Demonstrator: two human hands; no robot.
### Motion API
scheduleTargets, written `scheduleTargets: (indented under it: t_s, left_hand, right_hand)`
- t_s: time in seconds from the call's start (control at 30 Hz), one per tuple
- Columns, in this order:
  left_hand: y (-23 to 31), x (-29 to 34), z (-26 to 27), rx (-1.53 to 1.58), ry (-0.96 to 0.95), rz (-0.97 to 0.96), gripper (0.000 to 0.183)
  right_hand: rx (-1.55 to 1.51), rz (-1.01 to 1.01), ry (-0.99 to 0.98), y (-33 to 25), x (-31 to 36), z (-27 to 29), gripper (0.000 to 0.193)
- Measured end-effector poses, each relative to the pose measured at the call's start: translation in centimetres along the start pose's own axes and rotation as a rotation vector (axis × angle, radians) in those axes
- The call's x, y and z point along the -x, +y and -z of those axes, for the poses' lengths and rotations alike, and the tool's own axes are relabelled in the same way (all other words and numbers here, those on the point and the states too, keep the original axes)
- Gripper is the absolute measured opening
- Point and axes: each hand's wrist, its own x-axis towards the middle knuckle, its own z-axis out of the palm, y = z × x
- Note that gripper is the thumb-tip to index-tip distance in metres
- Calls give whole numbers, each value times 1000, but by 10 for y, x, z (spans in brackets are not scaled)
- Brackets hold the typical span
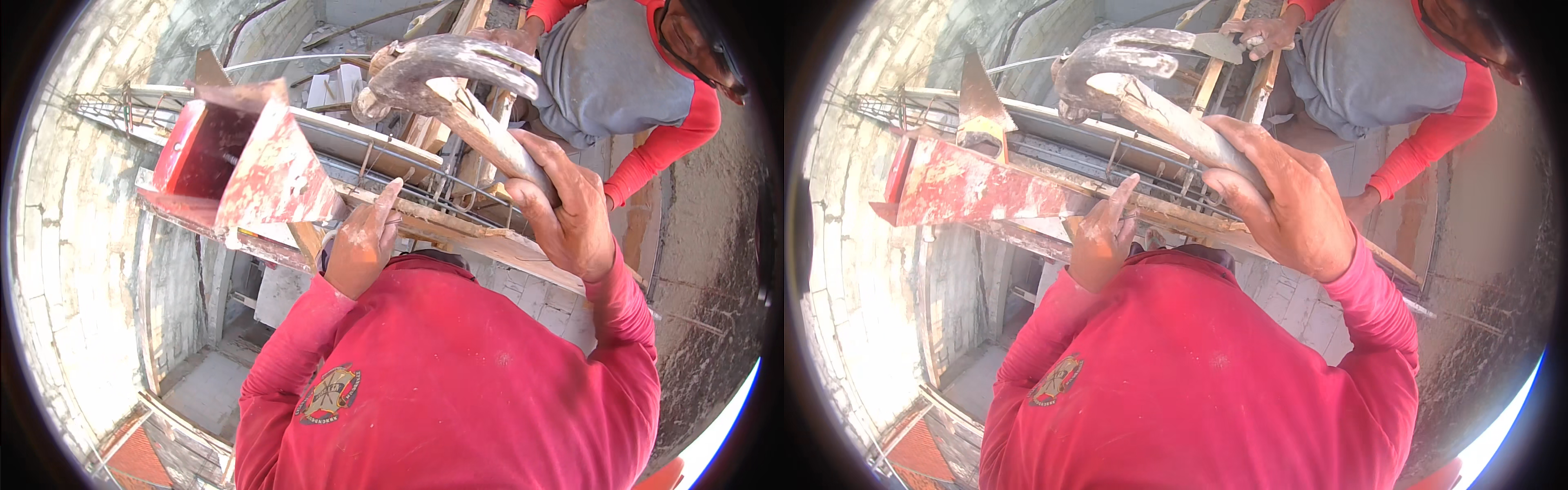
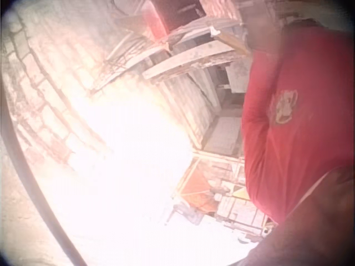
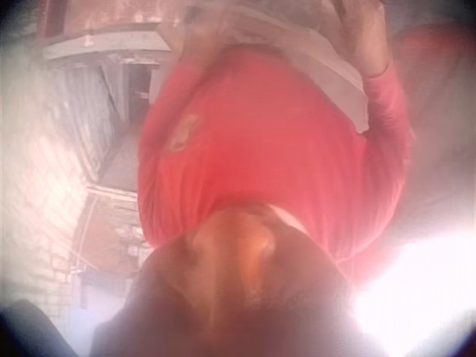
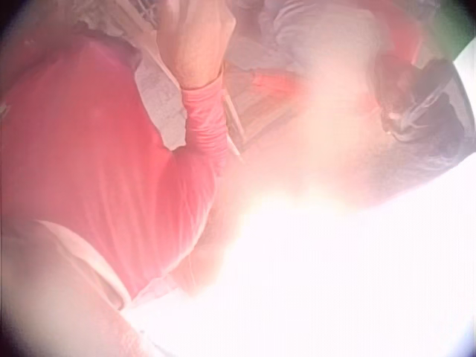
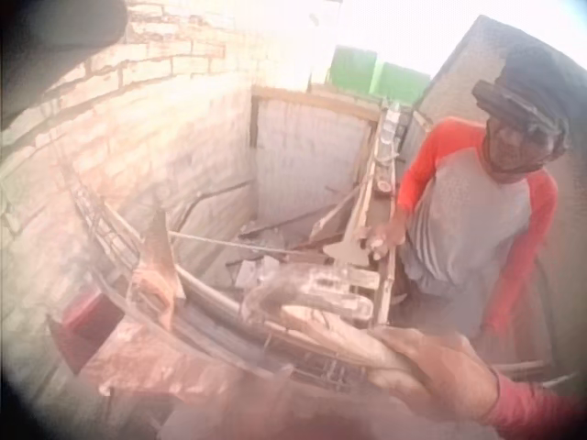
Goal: The person uses a hand saw to cut a piece of wood on a construction site. They then fit the cut piece into a wooden frame and secure it with a hammer and nails.
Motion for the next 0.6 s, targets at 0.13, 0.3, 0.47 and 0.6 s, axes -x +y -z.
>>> scheduleTargets:
  t_s: [0.13, 0.3, 0.47, 0.6]
  left_hand:
    - [-13, -19, 13, -129, -190, -45, 58]
    - [-20, -29, 11, -135, -340, -32, 38]
    - [-24, -26, 11, -130, -402, -21, 36]
    - [-28, -27, 7, -145, -347, -82, 49]
  right_hand:
    - [27, -83, 118, -7, 87, -22, 61]
    - [-183, -484, 136, -8, 179, -94, 39]
    - [41, -597, -3, 17, 223, -180, 41]
    - [9, -551, -51, 39, 224, -212, 40]
